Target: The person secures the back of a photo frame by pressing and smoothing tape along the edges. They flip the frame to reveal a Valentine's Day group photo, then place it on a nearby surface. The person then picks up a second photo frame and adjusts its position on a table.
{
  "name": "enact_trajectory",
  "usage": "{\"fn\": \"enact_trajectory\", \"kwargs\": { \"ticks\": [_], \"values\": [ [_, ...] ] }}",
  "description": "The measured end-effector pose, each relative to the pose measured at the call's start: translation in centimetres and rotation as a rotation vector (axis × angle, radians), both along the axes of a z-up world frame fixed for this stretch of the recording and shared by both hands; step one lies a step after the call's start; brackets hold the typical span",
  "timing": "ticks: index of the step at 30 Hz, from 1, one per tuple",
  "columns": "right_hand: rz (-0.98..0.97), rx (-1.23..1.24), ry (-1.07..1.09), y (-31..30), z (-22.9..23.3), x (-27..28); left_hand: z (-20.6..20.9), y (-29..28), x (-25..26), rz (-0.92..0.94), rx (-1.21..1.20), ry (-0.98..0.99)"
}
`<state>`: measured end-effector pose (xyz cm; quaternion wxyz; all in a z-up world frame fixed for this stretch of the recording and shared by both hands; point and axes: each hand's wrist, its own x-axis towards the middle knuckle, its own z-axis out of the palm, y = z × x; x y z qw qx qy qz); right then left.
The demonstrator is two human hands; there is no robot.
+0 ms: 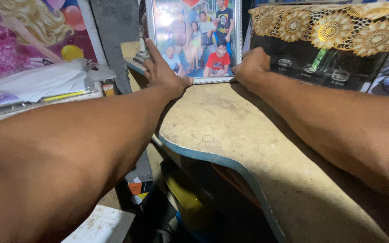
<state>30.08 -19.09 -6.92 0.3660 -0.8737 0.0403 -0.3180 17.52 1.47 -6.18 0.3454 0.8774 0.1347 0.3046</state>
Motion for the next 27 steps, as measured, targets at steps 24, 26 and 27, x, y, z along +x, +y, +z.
{"fn": "enact_trajectory", "kwargs": {
  "ticks": [24, 26, 27],
  "values": [
    [0.109, 0.020, -0.121, -0.3, -1.4, -1.3, -0.5, -0.3, 1.7, 0.097, 0.048, -0.059],
    [0.162, 0.004, -0.163, -0.4, -1.3, -1.3, -0.3, -0.2, 1.8, 0.091, 0.042, -0.056],
    [0.189, -0.003, -0.186, -0.4, -1.2, -1.5, -0.2, -0.2, 1.8, 0.088, 0.031, -0.048]
  ]
}}
